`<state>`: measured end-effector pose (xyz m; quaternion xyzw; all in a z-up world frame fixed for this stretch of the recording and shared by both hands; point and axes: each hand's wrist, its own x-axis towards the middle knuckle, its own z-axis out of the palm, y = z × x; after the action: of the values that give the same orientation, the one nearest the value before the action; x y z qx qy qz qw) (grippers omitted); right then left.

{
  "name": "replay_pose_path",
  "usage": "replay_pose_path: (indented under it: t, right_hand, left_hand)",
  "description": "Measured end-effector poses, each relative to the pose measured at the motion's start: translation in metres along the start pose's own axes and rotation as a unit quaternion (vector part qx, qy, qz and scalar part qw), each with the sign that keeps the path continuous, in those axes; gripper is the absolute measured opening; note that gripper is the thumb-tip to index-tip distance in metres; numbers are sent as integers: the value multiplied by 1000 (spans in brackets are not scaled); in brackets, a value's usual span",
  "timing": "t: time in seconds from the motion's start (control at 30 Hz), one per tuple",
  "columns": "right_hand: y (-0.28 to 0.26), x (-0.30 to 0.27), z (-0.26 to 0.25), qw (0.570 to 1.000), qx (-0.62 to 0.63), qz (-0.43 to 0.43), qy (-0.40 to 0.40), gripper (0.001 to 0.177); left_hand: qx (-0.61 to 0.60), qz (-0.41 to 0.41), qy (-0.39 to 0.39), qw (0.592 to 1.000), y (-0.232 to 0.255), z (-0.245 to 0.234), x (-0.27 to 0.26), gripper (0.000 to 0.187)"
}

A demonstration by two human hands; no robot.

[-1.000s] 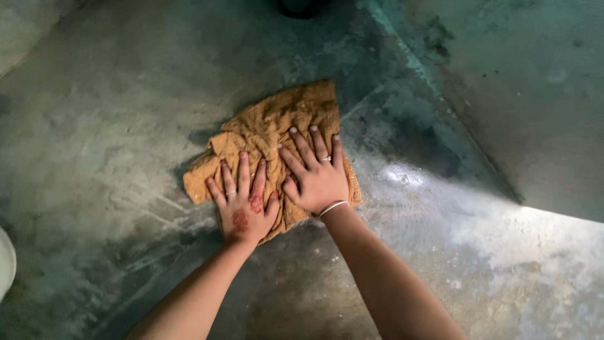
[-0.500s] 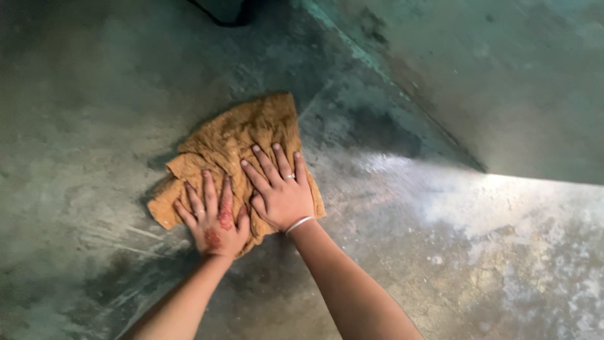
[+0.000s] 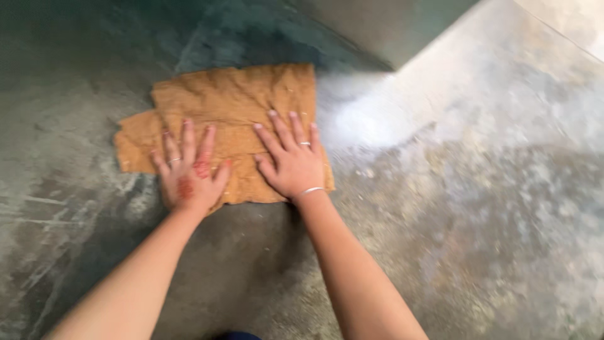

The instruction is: The person wipes the concrete floor by hand with a cloth, moving it across the surface to clean various sections.

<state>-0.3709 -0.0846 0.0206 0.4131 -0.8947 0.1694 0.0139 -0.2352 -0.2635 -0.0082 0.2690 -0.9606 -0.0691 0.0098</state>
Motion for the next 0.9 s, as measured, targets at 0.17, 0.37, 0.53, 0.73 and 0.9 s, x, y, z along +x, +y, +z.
replay_pose_path:
  t: [0.17,0.37,0.53,0.73,0.9]
  right_hand:
    - [84,-97,-46,993,-54,104,21,58]
    - [163,-255,-94,953,-113,280,14,58]
    - [184,-409,-103,880,-133,449,82,59]
    - [165,-471,-77,815,-154,554,73,66]
    - [160,-393,-59,809,-175,559,55,67]
  left_hand:
    - [-3,115,-21,993,125,13,-18,85]
    - [-17,257,-106,961,292,25,-82,79]
    - [-7,402,-161,901,399,23,-172,72]
    - [-89,507,-210,831,411,41,-190,71]
    - [-131,554,-121,813,389,61,-136,61]
